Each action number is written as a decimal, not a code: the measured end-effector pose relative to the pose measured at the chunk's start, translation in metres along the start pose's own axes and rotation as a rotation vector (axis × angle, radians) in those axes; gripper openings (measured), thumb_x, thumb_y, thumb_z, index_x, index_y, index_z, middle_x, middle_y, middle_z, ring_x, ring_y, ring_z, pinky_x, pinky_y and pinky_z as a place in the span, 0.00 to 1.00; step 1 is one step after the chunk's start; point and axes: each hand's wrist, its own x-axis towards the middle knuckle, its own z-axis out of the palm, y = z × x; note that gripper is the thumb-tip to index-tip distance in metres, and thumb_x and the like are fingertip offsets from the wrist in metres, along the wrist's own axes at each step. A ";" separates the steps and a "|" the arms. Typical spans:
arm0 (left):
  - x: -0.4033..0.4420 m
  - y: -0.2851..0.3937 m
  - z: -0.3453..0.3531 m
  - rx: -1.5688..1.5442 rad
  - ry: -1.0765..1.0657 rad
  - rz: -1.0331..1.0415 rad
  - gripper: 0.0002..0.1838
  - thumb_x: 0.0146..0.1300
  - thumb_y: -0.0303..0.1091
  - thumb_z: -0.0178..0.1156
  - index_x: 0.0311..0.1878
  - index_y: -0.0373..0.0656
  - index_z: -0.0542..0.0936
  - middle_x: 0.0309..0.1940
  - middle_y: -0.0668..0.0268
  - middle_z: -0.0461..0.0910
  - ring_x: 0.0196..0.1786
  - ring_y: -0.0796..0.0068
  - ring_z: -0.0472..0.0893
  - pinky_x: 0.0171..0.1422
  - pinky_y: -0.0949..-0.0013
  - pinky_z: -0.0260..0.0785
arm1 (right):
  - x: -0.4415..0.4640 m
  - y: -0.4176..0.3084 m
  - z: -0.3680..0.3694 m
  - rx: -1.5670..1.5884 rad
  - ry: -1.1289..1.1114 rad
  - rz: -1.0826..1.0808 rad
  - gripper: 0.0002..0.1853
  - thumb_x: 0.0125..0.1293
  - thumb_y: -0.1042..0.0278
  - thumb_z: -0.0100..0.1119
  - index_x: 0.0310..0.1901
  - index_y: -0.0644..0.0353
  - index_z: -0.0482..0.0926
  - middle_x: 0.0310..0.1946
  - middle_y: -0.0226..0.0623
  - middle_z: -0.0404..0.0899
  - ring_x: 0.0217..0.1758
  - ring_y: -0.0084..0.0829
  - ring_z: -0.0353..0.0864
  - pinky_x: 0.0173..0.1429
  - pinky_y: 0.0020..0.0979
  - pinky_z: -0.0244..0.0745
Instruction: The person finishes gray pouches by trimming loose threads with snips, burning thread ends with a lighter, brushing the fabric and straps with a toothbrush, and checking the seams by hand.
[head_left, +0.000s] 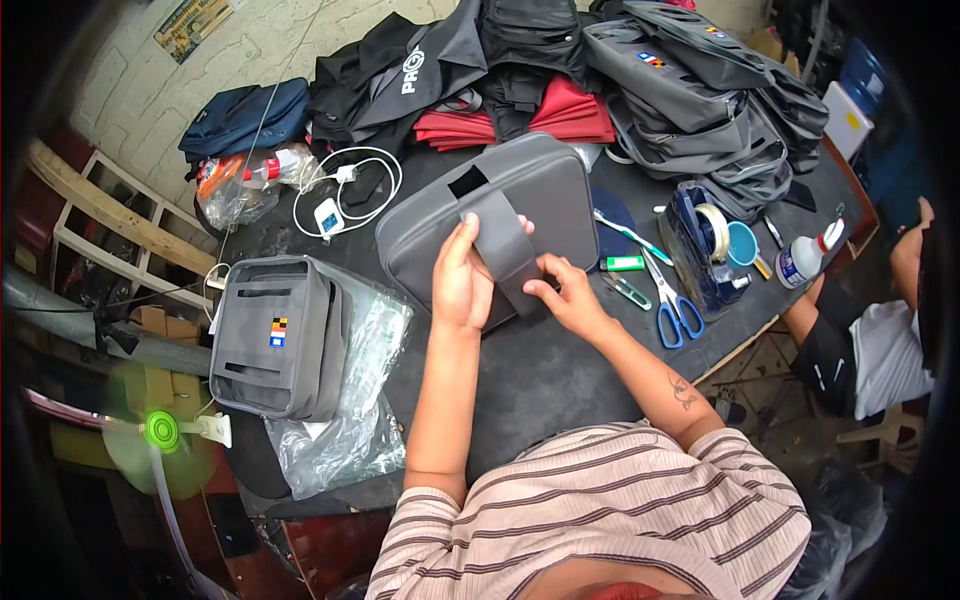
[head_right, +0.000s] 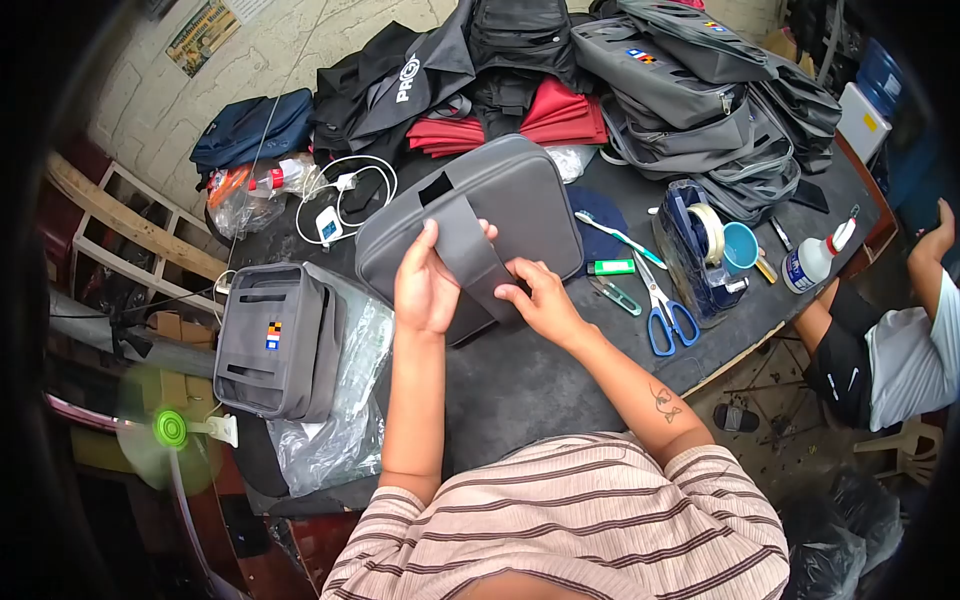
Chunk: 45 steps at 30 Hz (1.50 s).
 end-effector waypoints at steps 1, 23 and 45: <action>0.001 0.005 0.001 -0.017 0.012 -0.015 0.23 0.73 0.41 0.42 0.56 0.28 0.70 0.52 0.48 0.77 0.59 0.55 0.76 0.64 0.56 0.67 | -0.004 0.004 0.002 0.008 0.023 -0.021 0.14 0.59 0.67 0.64 0.41 0.66 0.73 0.36 0.43 0.76 0.39 0.40 0.72 0.45 0.37 0.68; 0.014 0.068 -0.011 0.191 -0.075 0.175 0.15 0.67 0.32 0.56 0.51 0.32 0.75 0.42 0.54 0.81 0.45 0.62 0.82 0.55 0.62 0.74 | -0.031 0.017 -0.031 -0.227 0.458 -0.190 0.11 0.56 0.83 0.56 0.42 0.65 0.77 0.42 0.42 0.70 0.46 0.38 0.73 0.50 0.32 0.70; 0.007 0.099 0.030 2.261 -0.201 0.147 0.27 0.44 0.49 0.70 0.41 0.37 0.82 0.28 0.57 0.80 0.43 0.58 0.76 0.53 0.58 0.63 | -0.032 -0.031 0.009 -0.366 -0.140 -0.392 0.26 0.54 0.66 0.65 0.57 0.57 0.72 0.54 0.46 0.65 0.57 0.46 0.67 0.61 0.44 0.63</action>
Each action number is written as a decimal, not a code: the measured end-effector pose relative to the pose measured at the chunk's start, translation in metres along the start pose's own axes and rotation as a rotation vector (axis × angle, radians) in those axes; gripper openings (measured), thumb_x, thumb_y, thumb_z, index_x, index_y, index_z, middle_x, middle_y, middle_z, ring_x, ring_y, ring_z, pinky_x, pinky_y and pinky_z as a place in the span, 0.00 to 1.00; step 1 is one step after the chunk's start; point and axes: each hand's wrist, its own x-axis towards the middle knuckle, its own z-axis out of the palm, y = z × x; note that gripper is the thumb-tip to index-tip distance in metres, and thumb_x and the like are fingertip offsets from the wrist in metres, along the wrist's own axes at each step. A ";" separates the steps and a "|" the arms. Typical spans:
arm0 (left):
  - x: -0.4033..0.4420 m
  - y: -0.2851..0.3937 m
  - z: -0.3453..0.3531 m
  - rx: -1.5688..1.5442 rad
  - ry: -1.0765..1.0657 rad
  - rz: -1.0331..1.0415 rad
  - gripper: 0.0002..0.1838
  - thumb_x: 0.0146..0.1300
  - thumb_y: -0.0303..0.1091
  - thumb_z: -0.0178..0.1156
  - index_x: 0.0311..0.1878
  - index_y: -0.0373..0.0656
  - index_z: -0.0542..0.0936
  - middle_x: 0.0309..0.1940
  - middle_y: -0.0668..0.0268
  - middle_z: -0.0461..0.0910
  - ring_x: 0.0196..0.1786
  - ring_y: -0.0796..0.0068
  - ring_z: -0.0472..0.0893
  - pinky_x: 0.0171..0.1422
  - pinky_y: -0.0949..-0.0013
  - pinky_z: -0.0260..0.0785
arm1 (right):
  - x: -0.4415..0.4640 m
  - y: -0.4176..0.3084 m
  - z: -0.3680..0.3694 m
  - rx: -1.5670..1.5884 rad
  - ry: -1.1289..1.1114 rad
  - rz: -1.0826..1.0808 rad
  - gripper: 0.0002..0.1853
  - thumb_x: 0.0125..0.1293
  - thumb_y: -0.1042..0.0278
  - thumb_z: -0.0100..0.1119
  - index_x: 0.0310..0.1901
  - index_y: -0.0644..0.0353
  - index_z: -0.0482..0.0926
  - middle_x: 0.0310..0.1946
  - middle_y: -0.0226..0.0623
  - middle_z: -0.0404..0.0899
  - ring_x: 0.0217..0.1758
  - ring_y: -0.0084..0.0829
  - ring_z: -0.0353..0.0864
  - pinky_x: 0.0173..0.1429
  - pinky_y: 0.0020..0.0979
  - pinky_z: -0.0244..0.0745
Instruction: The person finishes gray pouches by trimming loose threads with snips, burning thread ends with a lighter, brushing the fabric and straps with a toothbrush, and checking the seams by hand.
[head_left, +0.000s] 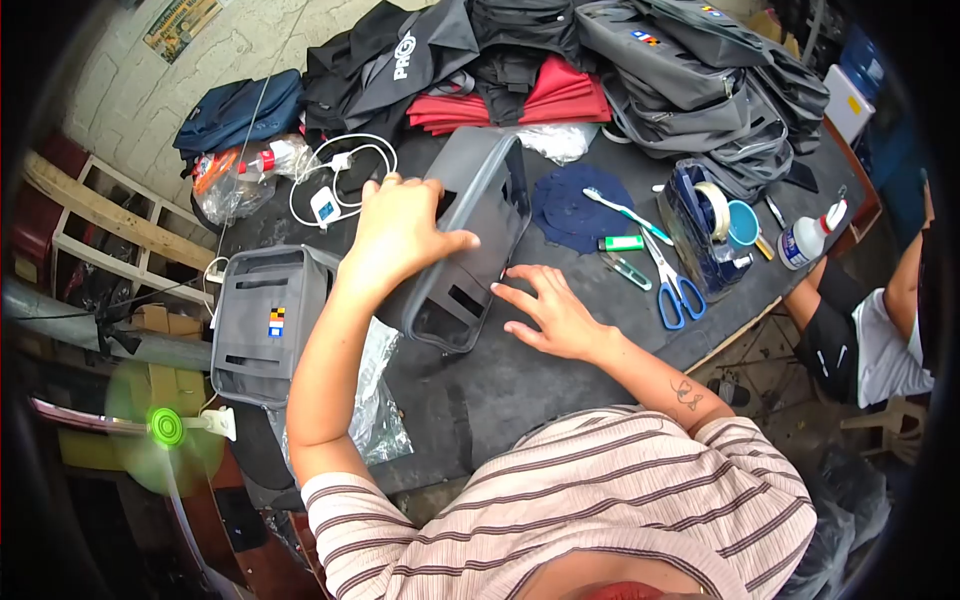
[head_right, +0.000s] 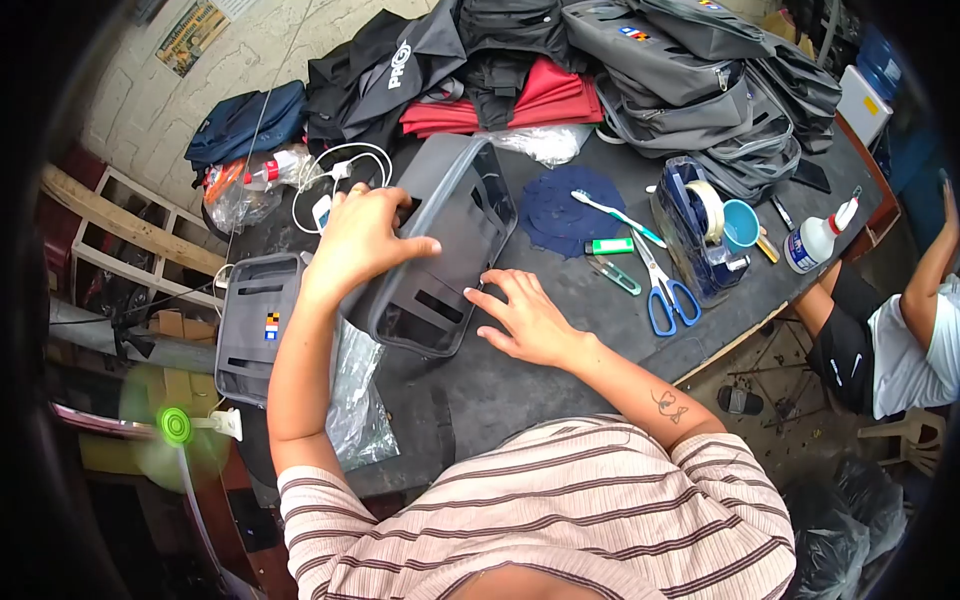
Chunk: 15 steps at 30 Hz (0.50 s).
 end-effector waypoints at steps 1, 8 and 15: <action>0.003 -0.005 0.002 -0.011 -0.021 0.020 0.25 0.45 0.46 0.69 0.42 0.37 0.81 0.28 0.57 0.80 0.43 0.58 0.76 0.53 0.58 0.62 | -0.003 0.001 0.003 0.005 -0.004 0.000 0.26 0.54 0.66 0.65 0.57 0.57 0.72 0.54 0.46 0.65 0.57 0.46 0.67 0.61 0.44 0.63; 0.021 -0.035 -0.016 -0.132 0.156 0.057 0.19 0.49 0.32 0.64 0.47 0.41 0.80 0.37 0.60 0.81 0.49 0.62 0.73 0.59 0.61 0.57 | -0.034 0.039 0.011 -0.101 -0.011 0.176 0.14 0.55 0.70 0.63 0.43 0.61 0.78 0.47 0.42 0.70 0.54 0.43 0.68 0.57 0.42 0.63; 0.034 -0.034 0.016 -0.056 0.099 0.198 0.20 0.52 0.38 0.65 0.47 0.40 0.82 0.39 0.61 0.82 0.50 0.60 0.72 0.56 0.61 0.58 | -0.051 0.060 0.011 -0.151 -0.052 0.277 0.10 0.54 0.72 0.61 0.40 0.59 0.78 0.42 0.37 0.71 0.53 0.39 0.67 0.56 0.39 0.61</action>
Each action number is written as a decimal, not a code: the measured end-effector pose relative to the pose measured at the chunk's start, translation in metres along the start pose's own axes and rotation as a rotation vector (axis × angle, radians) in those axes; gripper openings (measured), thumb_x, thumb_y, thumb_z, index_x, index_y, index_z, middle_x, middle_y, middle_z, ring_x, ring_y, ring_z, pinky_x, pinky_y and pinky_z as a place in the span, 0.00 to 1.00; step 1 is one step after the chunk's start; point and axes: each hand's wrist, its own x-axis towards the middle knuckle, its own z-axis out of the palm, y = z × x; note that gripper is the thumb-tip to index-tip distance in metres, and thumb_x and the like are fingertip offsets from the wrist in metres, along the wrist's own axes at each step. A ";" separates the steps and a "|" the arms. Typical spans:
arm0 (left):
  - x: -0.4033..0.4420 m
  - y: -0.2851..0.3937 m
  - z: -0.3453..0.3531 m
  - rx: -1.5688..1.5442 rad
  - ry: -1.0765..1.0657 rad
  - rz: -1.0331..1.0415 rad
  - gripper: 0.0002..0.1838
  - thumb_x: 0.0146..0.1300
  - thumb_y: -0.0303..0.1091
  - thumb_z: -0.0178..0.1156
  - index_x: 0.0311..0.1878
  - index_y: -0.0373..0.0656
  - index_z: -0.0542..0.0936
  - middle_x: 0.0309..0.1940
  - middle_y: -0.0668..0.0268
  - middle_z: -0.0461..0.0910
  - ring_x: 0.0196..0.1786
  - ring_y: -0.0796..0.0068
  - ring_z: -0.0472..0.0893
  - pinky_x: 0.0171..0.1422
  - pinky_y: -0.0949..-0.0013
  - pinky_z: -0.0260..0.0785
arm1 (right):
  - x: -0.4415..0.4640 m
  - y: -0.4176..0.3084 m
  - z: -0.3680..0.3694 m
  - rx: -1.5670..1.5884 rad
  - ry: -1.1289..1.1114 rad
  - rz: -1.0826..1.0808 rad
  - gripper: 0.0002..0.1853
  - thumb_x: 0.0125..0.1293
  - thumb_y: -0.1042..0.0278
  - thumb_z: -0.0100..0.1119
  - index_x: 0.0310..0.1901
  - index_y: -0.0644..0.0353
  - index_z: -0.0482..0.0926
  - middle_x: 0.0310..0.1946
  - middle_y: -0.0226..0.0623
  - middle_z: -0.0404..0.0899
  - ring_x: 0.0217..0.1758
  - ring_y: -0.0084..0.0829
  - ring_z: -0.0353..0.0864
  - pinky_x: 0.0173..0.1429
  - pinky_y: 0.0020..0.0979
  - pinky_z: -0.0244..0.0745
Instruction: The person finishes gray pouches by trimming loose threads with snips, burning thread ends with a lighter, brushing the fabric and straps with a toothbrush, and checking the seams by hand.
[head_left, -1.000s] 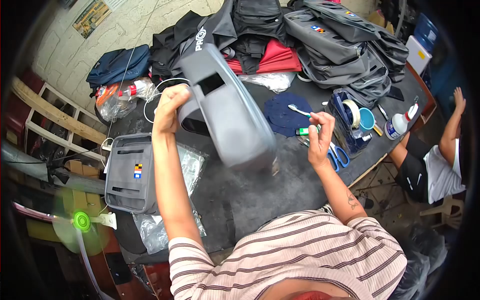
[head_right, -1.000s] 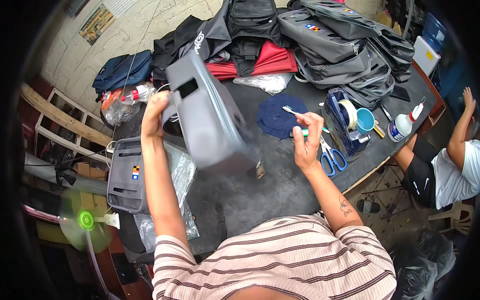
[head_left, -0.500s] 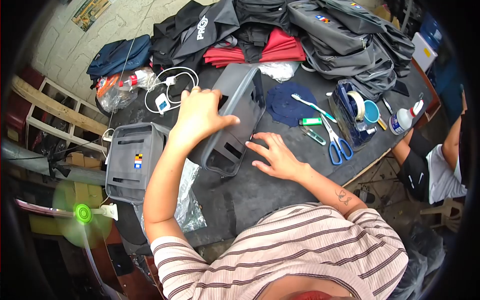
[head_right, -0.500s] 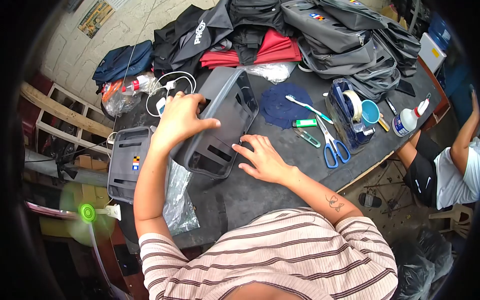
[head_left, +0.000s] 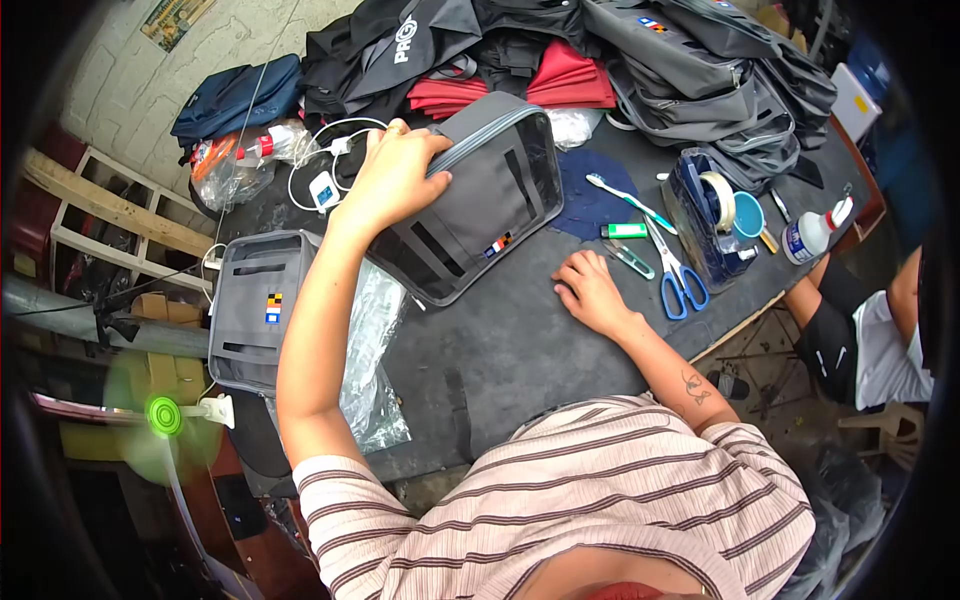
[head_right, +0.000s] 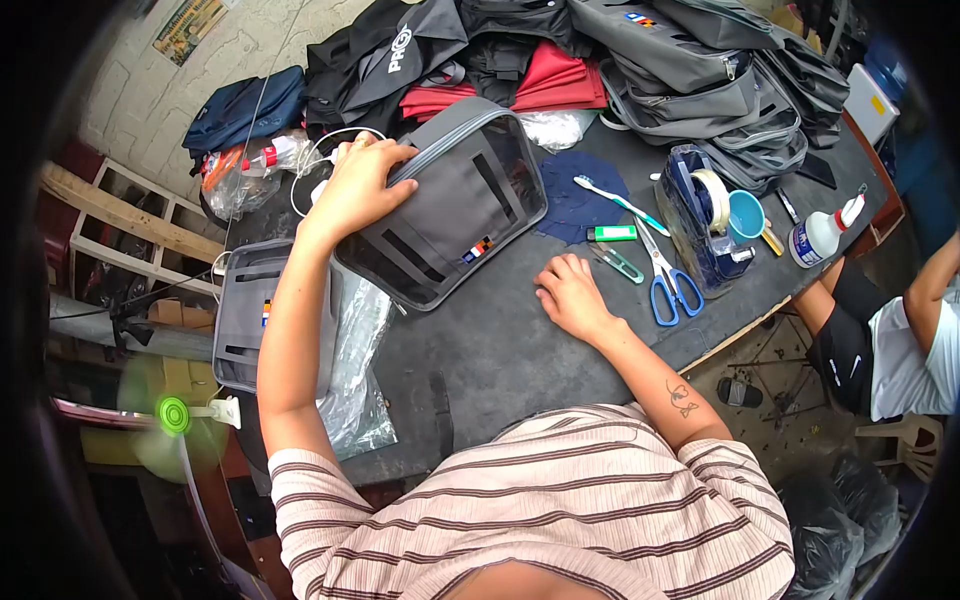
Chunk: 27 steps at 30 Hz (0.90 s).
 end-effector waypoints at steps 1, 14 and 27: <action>0.001 0.002 -0.003 -0.039 -0.029 -0.025 0.21 0.53 0.40 0.65 0.48 0.39 0.81 0.39 0.60 0.81 0.51 0.60 0.72 0.57 0.61 0.57 | -0.003 0.002 0.001 -0.001 0.014 -0.006 0.10 0.54 0.72 0.61 0.40 0.59 0.78 0.41 0.37 0.71 0.52 0.39 0.67 0.56 0.39 0.61; -0.026 -0.041 -0.018 -0.092 0.151 -0.195 0.22 0.60 0.41 0.61 0.55 0.40 0.76 0.44 0.45 0.78 0.51 0.47 0.76 0.58 0.54 0.66 | -0.004 0.005 0.004 0.020 0.080 -0.028 0.09 0.53 0.74 0.62 0.37 0.59 0.78 0.40 0.36 0.71 0.51 0.40 0.69 0.55 0.39 0.62; -0.249 -0.209 -0.162 -0.056 0.018 -0.746 0.21 0.61 0.35 0.62 0.54 0.31 0.75 0.48 0.59 0.78 0.50 0.67 0.76 0.57 0.68 0.66 | 0.001 0.001 0.003 -0.006 0.065 -0.001 0.09 0.53 0.74 0.61 0.37 0.59 0.77 0.40 0.36 0.71 0.50 0.39 0.68 0.54 0.41 0.61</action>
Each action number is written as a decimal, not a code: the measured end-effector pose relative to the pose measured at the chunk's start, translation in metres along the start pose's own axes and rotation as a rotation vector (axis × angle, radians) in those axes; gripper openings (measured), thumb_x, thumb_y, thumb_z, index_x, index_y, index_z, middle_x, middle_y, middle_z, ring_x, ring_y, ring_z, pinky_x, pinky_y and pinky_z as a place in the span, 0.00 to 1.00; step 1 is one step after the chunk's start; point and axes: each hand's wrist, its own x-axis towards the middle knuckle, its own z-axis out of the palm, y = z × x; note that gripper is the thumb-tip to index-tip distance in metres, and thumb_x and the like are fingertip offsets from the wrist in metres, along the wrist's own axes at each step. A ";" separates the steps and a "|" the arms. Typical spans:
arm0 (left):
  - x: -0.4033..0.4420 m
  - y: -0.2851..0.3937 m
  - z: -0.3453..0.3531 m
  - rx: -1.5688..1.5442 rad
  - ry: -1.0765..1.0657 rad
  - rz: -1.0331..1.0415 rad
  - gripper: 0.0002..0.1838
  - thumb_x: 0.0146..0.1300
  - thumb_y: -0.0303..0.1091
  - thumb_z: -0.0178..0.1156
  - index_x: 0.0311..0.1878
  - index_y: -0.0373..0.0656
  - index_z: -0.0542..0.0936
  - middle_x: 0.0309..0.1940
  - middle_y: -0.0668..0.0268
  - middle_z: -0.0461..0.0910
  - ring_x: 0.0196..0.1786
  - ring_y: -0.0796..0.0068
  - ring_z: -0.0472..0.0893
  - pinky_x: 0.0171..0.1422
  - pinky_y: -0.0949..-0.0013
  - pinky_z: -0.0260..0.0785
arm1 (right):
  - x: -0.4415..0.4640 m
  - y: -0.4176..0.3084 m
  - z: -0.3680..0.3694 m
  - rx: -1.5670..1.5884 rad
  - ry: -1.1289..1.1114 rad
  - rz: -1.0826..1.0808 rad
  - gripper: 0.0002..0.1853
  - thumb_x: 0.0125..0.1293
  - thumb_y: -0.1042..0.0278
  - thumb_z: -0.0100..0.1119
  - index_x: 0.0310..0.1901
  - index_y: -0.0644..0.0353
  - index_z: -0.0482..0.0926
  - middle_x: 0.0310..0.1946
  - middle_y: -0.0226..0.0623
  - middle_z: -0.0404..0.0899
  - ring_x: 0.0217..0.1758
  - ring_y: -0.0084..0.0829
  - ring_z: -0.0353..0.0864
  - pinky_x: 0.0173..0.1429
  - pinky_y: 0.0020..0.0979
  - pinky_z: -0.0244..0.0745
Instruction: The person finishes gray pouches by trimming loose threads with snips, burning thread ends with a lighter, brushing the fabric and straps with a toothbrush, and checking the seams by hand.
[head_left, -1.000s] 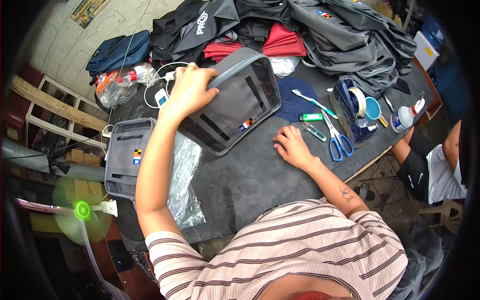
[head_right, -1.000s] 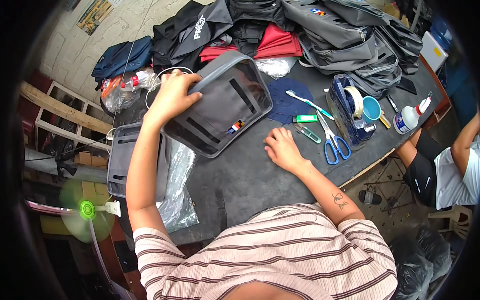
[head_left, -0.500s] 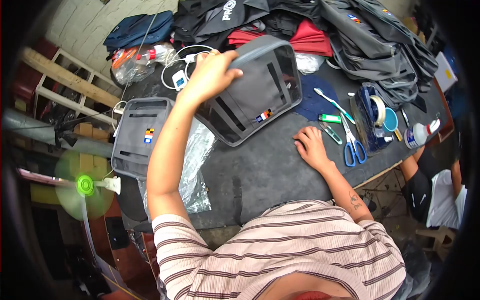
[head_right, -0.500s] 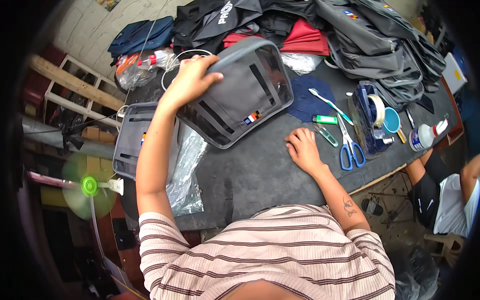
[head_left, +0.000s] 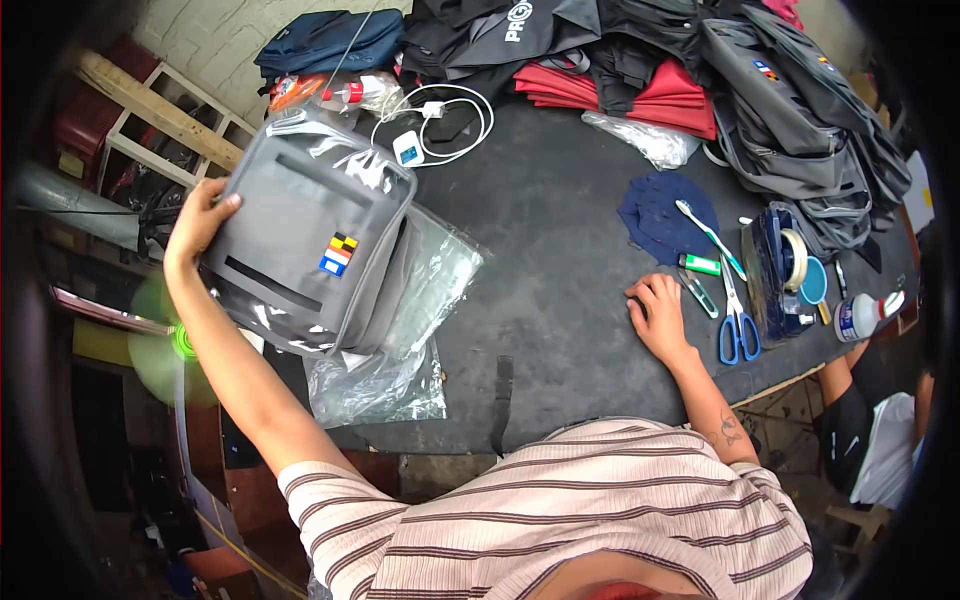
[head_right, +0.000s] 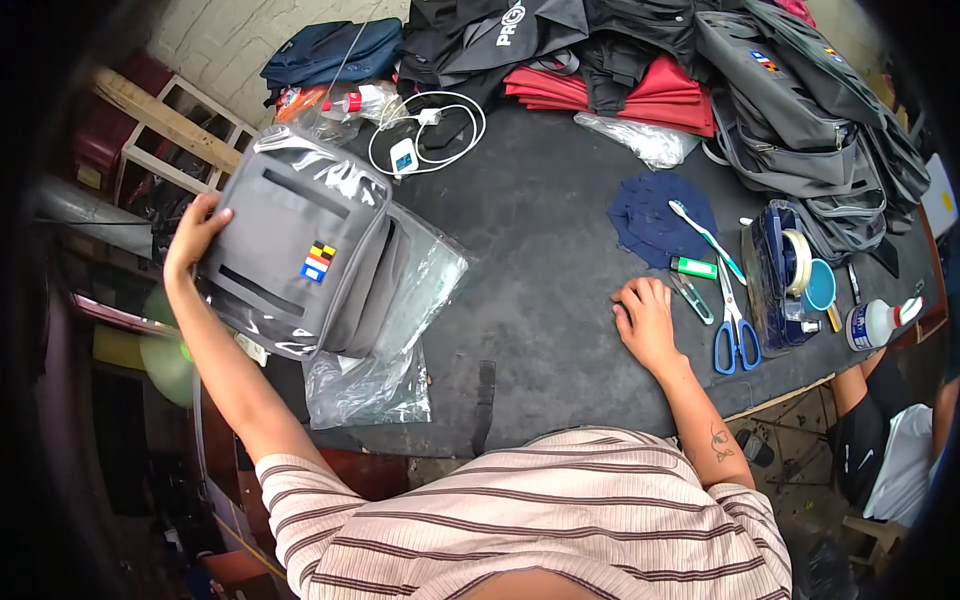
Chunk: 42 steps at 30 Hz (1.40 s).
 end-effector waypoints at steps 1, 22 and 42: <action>0.001 0.002 0.007 0.261 -0.061 -0.167 0.26 0.56 0.38 0.67 0.56 0.35 0.76 0.53 0.51 0.76 0.56 0.56 0.75 0.62 0.62 0.64 | 0.000 0.000 0.000 0.000 0.000 -0.003 0.09 0.53 0.74 0.61 0.37 0.59 0.77 0.40 0.36 0.71 0.50 0.39 0.68 0.54 0.41 0.61; -0.046 0.159 0.093 -0.310 0.387 0.231 0.23 0.63 0.32 0.58 0.61 0.37 0.73 0.59 0.57 0.74 0.62 0.63 0.71 0.69 0.62 0.57 | 0.119 0.047 -0.105 0.128 0.570 -0.059 0.06 0.56 0.78 0.58 0.37 0.64 0.78 0.38 0.38 0.71 0.43 0.34 0.75 0.49 0.31 0.71; -0.114 0.306 0.398 -0.396 -0.022 0.314 0.30 0.60 0.47 0.61 0.66 0.53 0.70 0.68 0.54 0.61 0.74 0.50 0.52 0.75 0.40 0.31 | 0.231 0.085 -0.293 -0.673 1.246 -0.203 0.08 0.49 0.69 0.67 0.32 0.53 0.79 0.30 0.26 0.77 0.39 0.36 0.71 0.47 0.37 0.64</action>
